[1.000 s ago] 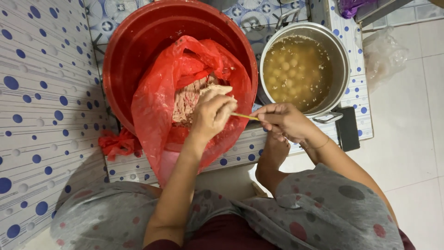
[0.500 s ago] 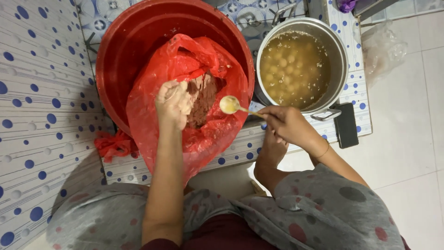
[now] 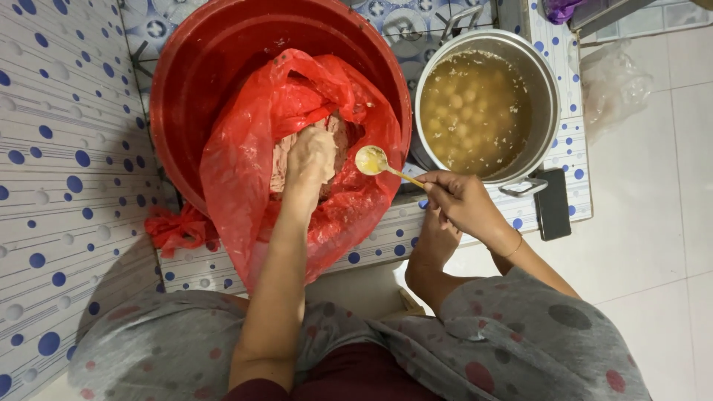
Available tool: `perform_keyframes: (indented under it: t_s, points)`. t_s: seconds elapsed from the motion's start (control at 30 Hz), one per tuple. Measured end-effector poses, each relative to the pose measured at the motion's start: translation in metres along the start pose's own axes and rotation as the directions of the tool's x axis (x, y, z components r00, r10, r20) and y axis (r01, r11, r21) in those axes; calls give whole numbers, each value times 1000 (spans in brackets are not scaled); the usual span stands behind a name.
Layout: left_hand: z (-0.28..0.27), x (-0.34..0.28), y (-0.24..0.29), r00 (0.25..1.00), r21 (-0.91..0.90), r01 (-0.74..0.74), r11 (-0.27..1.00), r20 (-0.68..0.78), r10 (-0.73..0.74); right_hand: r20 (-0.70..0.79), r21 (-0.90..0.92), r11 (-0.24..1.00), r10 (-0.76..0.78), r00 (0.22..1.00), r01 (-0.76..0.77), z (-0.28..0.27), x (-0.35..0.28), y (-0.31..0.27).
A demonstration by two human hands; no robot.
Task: A person is manually forming meatballs from a large batch of meat mixture and placing them into a pot of water.
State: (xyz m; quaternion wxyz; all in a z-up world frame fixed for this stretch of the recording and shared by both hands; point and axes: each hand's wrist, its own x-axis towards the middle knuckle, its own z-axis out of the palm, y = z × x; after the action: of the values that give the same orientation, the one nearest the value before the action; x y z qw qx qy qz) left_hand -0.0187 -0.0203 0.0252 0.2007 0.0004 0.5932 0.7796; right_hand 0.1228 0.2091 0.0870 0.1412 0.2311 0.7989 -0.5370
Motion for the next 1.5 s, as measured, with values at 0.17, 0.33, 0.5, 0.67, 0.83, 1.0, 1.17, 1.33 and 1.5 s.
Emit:
perform_keyframes:
  t_s: [0.17, 0.33, 0.5, 0.67, 0.83, 1.0, 1.17, 1.33, 1.5]
  points:
    - [3, -10, 9, 998, -23, 58, 998, -9, -58, 11, 25, 999, 22, 1000, -23, 2, 5, 10]
    - [8, -2, -11, 997, -35, 26, 999, -69, -28, 13, 24, 1000, 18, 1000, -18, 4, 4, 11]
    - [5, -3, -22, 991, 131, 15, 991, -137, 3, 17, 17, 1000, 19, 1000, -19, 4, 2, 9]
    - [-2, 3, -33, 994, 106, -79, 991, -61, 86, 14, 12, 1000, -15, 1000, 15, 4, 0, 4]
    - [-5, 6, -40, 968, 46, -207, 977, 154, 197, 11, 16, 999, -28, 1000, 28, 4, 0, 3]
    - [12, -19, 22, 994, 48, -69, 996, 94, 64, 20, 18, 1000, -13, 1000, 13, 4, -1, 2]
    - [10, -14, 7, 975, 48, -206, 977, 100, 200, 11, 11, 1000, -14, 1000, 14, 4, 0, 3]
    - [6, -11, -14, 992, 87, -126, 988, 28, 124, 8, 10, 1000, -17, 1000, 17, 4, -1, 1]
    - [3, -5, -13, 994, 35, -111, 993, -9, 111, 3, 12, 1000, -23, 1000, 23, 5, -2, 2]
